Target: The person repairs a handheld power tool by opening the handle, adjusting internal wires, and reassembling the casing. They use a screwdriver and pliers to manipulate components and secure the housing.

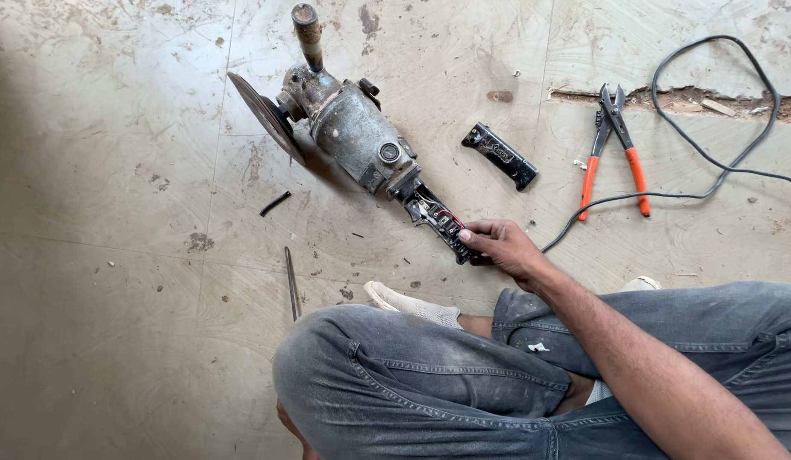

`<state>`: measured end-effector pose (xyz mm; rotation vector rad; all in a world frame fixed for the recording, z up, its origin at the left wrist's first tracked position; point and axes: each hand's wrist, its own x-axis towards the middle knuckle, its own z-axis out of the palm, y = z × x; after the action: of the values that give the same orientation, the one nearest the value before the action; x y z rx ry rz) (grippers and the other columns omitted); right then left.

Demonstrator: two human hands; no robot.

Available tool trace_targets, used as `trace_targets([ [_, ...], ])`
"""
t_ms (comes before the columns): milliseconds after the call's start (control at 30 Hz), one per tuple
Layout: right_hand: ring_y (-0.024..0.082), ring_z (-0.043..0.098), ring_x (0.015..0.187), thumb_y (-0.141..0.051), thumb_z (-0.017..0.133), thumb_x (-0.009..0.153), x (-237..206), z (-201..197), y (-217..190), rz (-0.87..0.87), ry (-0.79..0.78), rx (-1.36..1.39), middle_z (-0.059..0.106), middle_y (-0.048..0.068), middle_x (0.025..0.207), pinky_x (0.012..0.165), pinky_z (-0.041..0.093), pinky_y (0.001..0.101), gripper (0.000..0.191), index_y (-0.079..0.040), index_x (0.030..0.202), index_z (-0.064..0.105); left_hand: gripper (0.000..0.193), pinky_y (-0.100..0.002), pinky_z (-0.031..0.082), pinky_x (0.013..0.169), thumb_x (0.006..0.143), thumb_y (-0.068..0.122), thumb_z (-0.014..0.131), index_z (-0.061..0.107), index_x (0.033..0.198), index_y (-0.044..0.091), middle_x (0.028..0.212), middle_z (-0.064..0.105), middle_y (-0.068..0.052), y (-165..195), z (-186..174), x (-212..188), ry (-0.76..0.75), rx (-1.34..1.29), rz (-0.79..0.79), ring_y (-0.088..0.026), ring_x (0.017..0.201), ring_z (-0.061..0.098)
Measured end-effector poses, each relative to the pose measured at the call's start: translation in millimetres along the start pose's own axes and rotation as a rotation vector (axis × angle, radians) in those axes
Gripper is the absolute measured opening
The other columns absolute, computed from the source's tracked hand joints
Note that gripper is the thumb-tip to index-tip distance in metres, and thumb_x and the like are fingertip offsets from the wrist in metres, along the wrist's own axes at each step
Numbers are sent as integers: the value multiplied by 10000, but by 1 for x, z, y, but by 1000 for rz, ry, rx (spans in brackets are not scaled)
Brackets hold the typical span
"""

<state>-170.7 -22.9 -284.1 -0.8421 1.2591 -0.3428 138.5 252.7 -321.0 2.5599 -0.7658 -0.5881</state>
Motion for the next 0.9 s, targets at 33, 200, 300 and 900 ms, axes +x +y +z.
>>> trace_targets([
  [33, 41, 650, 722, -286, 657, 999, 1, -1, -1, 29, 7, 12, 734, 22, 880, 681, 552, 219, 326, -15, 1165, 732, 366, -390, 573, 835, 809, 121, 731, 725, 1158, 9, 1042, 752, -107, 0, -2, -2, -5, -1, 0, -256, 940, 730],
  [200, 72, 663, 684, -294, 630, 998, 7, 3, -9, 5, -42, 102, 739, 47, 839, 633, 567, 237, 344, -2, 1128, 757, 364, -385, 576, 841, 811, 111, 718, 733, 1161, 9, 1064, 755, -109, 17, -38, 16, 28, -142, -20, -253, 958, 730],
  [300, 96, 658, 643, -266, 646, 991, 7, 7, -13, -5, 15, 131, 742, 56, 801, 586, 539, 242, 316, 16, 1077, 761, 215, -345, 588, 842, 985, 163, 716, 741, 1130, 6, 1063, 759, -137, 65, -79, 42, 132, -209, -54, -245, 967, 728],
  [900, 89, 674, 534, -366, 677, 968, 19, 5, -19, -197, 182, -357, 748, 65, 636, 514, 545, 290, 349, -61, 873, 814, 110, -482, 536, 771, 869, 148, 719, 771, 901, 57, 899, 691, -146, 319, 65, 63, -460, 238, 1005, -357, 867, 677],
])
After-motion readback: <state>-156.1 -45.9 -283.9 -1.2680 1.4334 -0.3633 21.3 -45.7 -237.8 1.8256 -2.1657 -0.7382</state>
